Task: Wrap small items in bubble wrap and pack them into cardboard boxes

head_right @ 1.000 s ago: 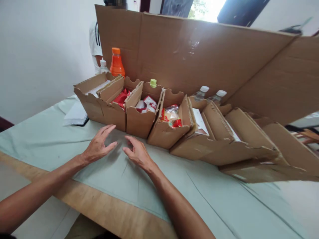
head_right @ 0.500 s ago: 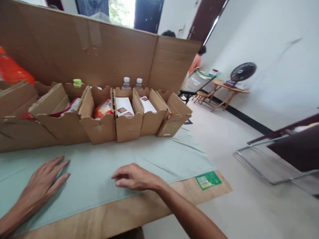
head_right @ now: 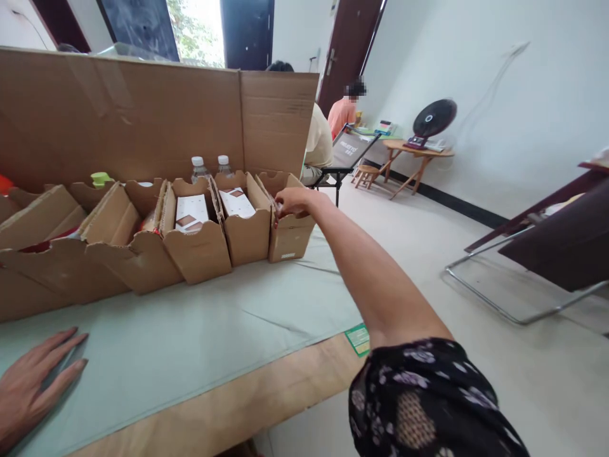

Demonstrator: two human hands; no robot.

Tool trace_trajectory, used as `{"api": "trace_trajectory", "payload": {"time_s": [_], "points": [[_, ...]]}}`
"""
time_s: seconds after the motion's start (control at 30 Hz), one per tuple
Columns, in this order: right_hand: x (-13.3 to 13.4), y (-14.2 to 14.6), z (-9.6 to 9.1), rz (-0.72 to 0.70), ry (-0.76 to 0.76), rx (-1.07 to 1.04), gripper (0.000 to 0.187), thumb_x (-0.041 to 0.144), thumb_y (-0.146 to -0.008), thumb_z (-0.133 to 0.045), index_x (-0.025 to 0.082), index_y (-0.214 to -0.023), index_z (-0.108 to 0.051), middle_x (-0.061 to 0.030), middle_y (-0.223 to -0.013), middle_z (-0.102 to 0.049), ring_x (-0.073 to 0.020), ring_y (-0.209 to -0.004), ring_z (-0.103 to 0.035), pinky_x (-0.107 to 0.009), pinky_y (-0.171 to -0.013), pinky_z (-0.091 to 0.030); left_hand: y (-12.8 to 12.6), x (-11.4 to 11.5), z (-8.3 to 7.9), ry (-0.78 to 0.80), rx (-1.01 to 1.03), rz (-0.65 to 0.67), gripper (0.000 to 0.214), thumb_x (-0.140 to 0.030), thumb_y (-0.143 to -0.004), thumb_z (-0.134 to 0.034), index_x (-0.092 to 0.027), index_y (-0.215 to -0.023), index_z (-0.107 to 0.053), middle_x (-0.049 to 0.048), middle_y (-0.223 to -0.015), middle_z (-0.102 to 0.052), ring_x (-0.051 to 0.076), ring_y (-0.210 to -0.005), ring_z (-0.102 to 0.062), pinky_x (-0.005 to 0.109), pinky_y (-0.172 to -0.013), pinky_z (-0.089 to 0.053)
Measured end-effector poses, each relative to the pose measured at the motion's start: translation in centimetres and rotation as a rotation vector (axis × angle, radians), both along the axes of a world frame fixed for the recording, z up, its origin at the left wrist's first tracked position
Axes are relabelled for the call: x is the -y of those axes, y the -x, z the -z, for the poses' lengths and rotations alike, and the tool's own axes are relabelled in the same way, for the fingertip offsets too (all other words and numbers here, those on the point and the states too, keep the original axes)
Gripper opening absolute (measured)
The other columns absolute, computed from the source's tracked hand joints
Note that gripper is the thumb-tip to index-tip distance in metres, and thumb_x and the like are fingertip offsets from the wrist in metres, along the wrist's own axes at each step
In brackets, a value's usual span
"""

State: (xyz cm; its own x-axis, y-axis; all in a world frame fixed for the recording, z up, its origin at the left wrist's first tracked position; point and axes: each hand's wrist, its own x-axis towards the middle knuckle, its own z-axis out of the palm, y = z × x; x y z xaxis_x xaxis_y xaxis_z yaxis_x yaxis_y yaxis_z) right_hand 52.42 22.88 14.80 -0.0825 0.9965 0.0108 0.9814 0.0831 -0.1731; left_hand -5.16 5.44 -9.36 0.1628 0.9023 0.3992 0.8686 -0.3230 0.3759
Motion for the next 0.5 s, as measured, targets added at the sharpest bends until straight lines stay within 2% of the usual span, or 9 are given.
{"api": "trace_trajectory", "payload": {"time_s": [0.07, 0.1, 0.2, 0.27, 0.4, 0.5], "points": [[-1.8, 0.4, 0.7, 0.003, 0.078, 0.023, 0.036, 0.020, -0.074, -0.086, 0.020, -0.109, -0.080, -0.0072, -0.099, -0.080, -0.0251, -0.091, -0.074, -0.035, -0.083, -0.057, 0.3, -0.1, 0.4, 0.003, -0.016, 0.000, 0.074, -0.060, -0.074, -0.057, -0.087, -0.136, -0.028, -0.0455, -0.145, -0.033, 0.041, -0.130, -0.067, 0.069, -0.107, -0.053], [-2.5, 0.5, 1.0, 0.014, 0.105, 0.032, 0.035, 0.023, -0.079, -0.085, 0.019, -0.113, -0.078, -0.0090, -0.105, -0.079, -0.0251, -0.094, -0.073, -0.036, -0.085, -0.058, 0.5, -0.1, 0.7, 0.002, -0.023, 0.000, 0.074, -0.060, -0.074, -0.057, -0.087, -0.136, -0.028, -0.0462, -0.145, -0.032, 0.041, -0.130, -0.067, 0.069, -0.107, -0.053], [-4.7, 0.3, 1.3, 0.056, 0.177, 0.050, 0.036, 0.037, -0.098, -0.072, 0.017, -0.128, -0.068, -0.0119, -0.129, -0.069, -0.0247, -0.111, -0.069, -0.044, -0.096, -0.059, 1.3, -0.3, 1.7, -0.002, -0.036, -0.002, 0.074, -0.061, -0.073, -0.058, -0.088, -0.135, -0.029, -0.0479, -0.146, -0.031, 0.043, -0.130, -0.066, 0.070, -0.107, -0.052], [-6.1, 0.2, 1.3, 0.077, 0.257, 0.055, 0.038, 0.041, -0.102, -0.066, 0.019, -0.133, -0.064, -0.0107, -0.136, -0.065, -0.0247, -0.115, -0.067, -0.047, -0.097, -0.059, 1.9, -0.4, 2.4, -0.006, -0.040, 0.000, 0.073, -0.060, -0.075, -0.057, -0.086, -0.138, -0.029, -0.0471, -0.149, -0.031, 0.044, -0.131, -0.065, 0.071, -0.110, -0.051], [-8.0, 0.7, 1.6, 0.116, 0.436, 0.053, 0.041, 0.040, -0.101, -0.068, 0.018, -0.134, -0.063, -0.0104, -0.135, -0.065, -0.0253, -0.114, -0.068, -0.047, -0.096, -0.060, 2.6, 0.0, 3.5, -0.018, -0.087, 0.055, 0.077, -0.044, -0.088, -0.059, -0.074, -0.151, -0.029, -0.0324, -0.165, -0.029, 0.042, -0.139, -0.059, 0.071, -0.119, -0.044], [-8.6, 1.4, 1.8, 0.123, 0.490, 0.041, 0.041, 0.040, -0.101, -0.068, 0.018, -0.135, -0.063, -0.0105, -0.134, -0.065, -0.0249, -0.114, -0.068, -0.047, -0.095, -0.060, 2.6, 0.5, 3.7, -0.018, -0.140, 0.065, 0.075, -0.041, -0.094, -0.057, -0.065, -0.158, -0.026, -0.0191, -0.172, -0.030, 0.042, -0.142, -0.056, 0.073, -0.118, -0.043]]}}
